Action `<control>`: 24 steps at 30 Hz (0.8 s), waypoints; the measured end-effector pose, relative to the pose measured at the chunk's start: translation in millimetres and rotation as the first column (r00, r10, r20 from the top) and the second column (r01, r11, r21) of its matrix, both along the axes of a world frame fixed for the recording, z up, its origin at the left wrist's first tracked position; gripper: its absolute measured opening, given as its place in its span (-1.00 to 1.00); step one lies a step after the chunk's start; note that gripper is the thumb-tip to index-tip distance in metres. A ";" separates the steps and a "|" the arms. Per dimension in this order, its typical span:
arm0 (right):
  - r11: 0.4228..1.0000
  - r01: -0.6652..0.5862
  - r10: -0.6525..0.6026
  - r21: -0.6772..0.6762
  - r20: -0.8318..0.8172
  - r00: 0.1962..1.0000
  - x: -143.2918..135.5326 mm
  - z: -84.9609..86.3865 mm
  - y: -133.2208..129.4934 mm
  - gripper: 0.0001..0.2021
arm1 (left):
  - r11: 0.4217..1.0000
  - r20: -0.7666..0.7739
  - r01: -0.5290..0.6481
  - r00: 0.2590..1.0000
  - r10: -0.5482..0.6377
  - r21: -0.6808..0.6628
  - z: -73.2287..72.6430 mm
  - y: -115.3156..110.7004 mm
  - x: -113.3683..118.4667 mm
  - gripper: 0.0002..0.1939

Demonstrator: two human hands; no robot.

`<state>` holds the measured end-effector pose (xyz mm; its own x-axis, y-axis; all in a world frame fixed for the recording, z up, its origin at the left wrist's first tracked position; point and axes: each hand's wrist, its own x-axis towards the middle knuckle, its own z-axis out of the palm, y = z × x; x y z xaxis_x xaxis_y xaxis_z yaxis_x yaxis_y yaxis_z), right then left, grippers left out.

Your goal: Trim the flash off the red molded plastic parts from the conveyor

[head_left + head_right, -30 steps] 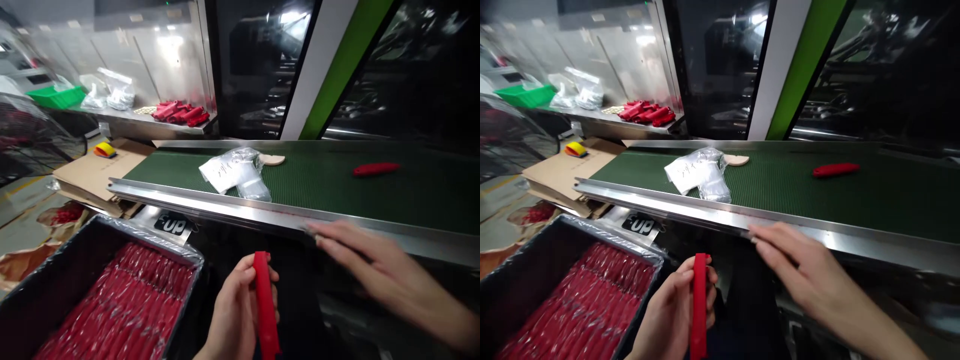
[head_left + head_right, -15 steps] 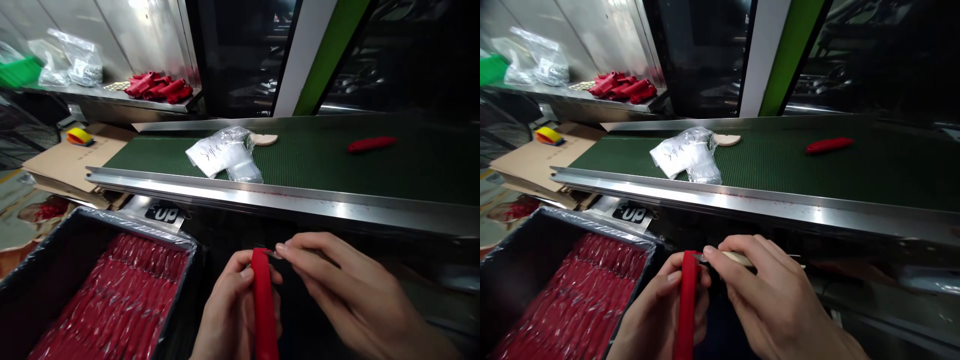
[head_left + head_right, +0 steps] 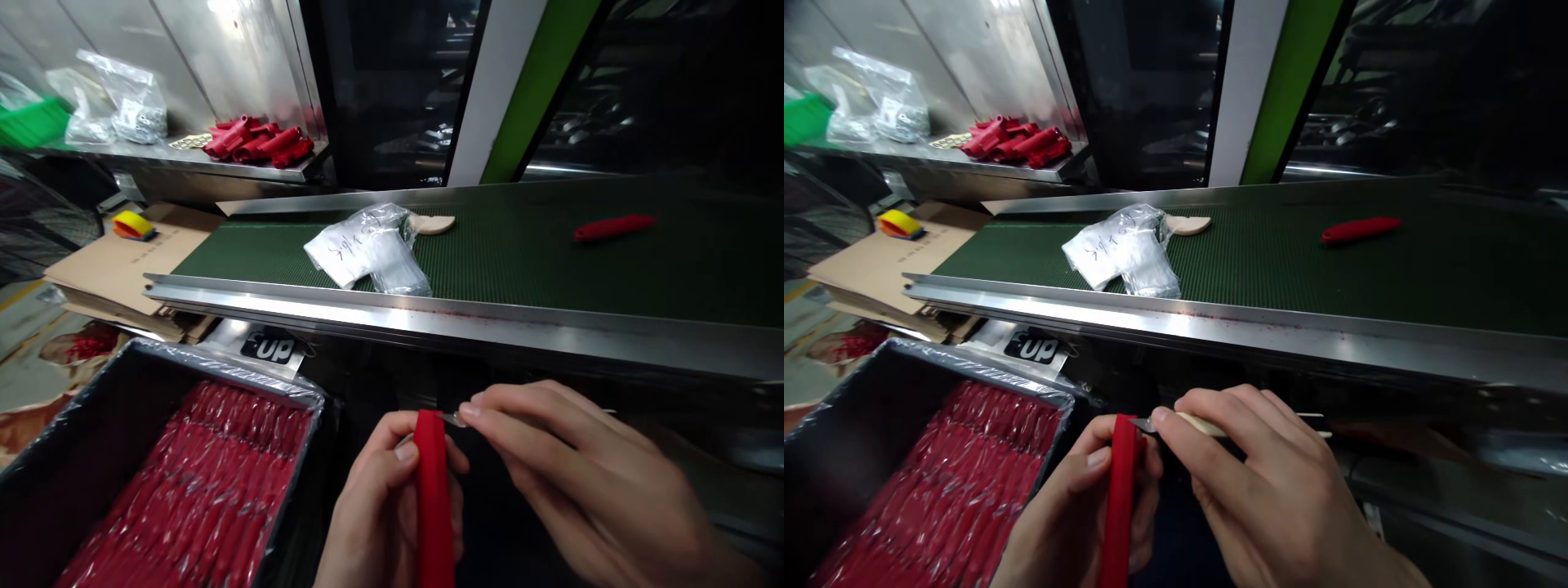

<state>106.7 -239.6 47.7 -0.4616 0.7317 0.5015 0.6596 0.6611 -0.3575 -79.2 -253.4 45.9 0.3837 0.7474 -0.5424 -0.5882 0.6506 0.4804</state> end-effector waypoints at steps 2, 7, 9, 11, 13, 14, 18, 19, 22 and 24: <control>1.000 0.004 -0.004 -0.010 -0.002 1.000 -0.1 0.0 0.3 -0.65 | 1.000 0.007 0.002 1.000 -0.002 -0.009 -0.4 0.0 0.0 -0.78; 1.000 0.005 -0.005 -0.016 -0.010 1.000 -0.6 0.3 0.4 -0.65 | 1.000 0.026 -0.004 1.000 0.004 -0.005 -0.8 -0.9 0.4 -0.77; 1.000 0.003 -0.003 -0.019 -0.005 1.000 -0.4 0.6 -0.4 -0.65 | 1.000 0.031 -0.006 1.000 0.006 -0.001 -1.4 -1.3 0.5 -0.78; 1.000 -0.001 0.001 -0.024 0.004 1.000 0.3 0.6 -1.3 -0.65 | 1.000 0.021 -0.005 1.000 0.005 0.009 -2.8 -1.6 0.4 -0.79; 0.999 -0.006 0.006 -0.033 0.004 1.000 1.3 -0.2 -1.8 -0.65 | 1.000 0.005 -0.004 1.000 0.004 0.024 -5.0 -1.7 0.4 -0.78; 0.999 -0.012 0.012 -0.034 0.002 1.000 1.8 -0.9 -1.9 -0.65 | 0.999 -0.001 -0.006 1.000 0.006 0.031 -6.2 -1.8 0.5 -0.78; 0.999 -0.024 0.024 -0.043 0.006 1.000 2.4 -4.7 -2.6 -0.62 | 0.998 -0.013 -0.022 1.000 0.023 0.054 -10.8 -2.0 1.9 -0.80; 0.999 -0.031 0.031 -0.044 0.010 0.999 2.1 -5.5 -3.3 -0.61 | 0.998 -0.008 -0.030 1.000 0.030 0.052 -11.6 -2.1 2.1 -0.81; 0.998 -0.047 0.048 -0.039 0.016 0.999 0.8 -5.9 -6.7 -0.63 | 0.998 0.006 -0.056 0.998 0.056 0.024 -12.6 -1.9 1.9 -0.83; 0.999 -0.043 0.043 -0.027 0.021 0.999 -0.5 -4.6 -9.2 -0.63 | 0.998 -0.002 -0.066 0.998 0.066 0.005 -12.2 -0.9 1.0 -0.83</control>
